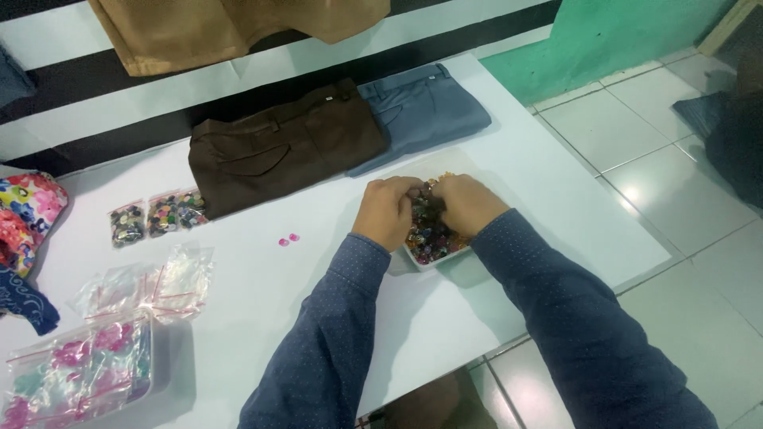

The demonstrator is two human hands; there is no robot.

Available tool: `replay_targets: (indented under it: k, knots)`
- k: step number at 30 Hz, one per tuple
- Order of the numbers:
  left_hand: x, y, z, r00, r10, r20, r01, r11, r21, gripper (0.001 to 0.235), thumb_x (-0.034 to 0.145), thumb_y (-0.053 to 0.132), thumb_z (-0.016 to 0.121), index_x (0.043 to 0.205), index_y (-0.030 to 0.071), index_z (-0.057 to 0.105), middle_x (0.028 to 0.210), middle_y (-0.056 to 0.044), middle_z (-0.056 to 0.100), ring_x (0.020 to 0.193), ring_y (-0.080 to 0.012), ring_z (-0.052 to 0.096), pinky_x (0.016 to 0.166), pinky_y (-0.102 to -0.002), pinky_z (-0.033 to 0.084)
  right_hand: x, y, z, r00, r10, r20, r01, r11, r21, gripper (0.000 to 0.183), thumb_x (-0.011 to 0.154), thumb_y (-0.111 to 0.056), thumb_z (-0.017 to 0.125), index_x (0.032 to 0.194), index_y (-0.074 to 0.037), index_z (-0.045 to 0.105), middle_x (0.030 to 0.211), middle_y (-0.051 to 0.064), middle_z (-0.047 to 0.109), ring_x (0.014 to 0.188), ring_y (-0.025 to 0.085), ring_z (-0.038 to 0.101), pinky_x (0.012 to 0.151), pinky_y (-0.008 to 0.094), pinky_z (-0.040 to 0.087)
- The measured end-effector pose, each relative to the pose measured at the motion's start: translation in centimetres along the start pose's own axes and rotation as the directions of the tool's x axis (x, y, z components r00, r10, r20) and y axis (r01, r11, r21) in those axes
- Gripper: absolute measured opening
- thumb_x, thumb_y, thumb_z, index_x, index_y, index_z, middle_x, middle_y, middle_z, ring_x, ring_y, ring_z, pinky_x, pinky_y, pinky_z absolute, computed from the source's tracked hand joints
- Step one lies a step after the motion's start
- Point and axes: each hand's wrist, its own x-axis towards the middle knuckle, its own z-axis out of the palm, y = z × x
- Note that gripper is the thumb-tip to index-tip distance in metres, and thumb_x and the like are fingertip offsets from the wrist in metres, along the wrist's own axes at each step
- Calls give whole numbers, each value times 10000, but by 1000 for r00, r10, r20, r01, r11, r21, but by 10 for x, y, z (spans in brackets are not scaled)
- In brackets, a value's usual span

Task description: Package small decorative beads into individual plastic bags.

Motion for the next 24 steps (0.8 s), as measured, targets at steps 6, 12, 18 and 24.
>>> replay_targets:
  k: [6,12,18,24]
  knots:
    - [2,-7,7,998,-42,48,37,994,100,318,901,11,559,1147,114,731,959,-41,770,1015,-242,725,1041,-370,475,-18,0,-32,994,44,-97,-39,998,55,272,894,-59,679,1140,-105,786,1012,191,768,974,414,735,805,488,623]
    - [4,-1,7,1000,-21,20,19,998,60,274,883,132,692,1151,167,731,929,-18,761,962,-240,733,944,-376,536,-36,-19,-40,985,97,-145,27,736,677,401,873,-61,699,1273,-31,681,1018,217,743,890,273,738,805,443,617]
    - [5,4,5,999,-52,2,52,998,32,222,894,191,708,1107,215,767,882,-29,752,908,-258,730,906,-377,554,-18,-4,-18,988,129,-89,13,499,867,510,908,17,686,1406,-29,586,1016,169,739,912,232,720,801,365,627]
    - [5,2,7,1000,-29,0,29,991,133,186,964,228,635,1089,223,773,886,-18,729,934,-236,710,949,-380,501,-25,-15,-26,984,159,-81,-4,474,880,464,896,16,667,1357,0,621,1086,202,749,870,218,739,754,329,630]
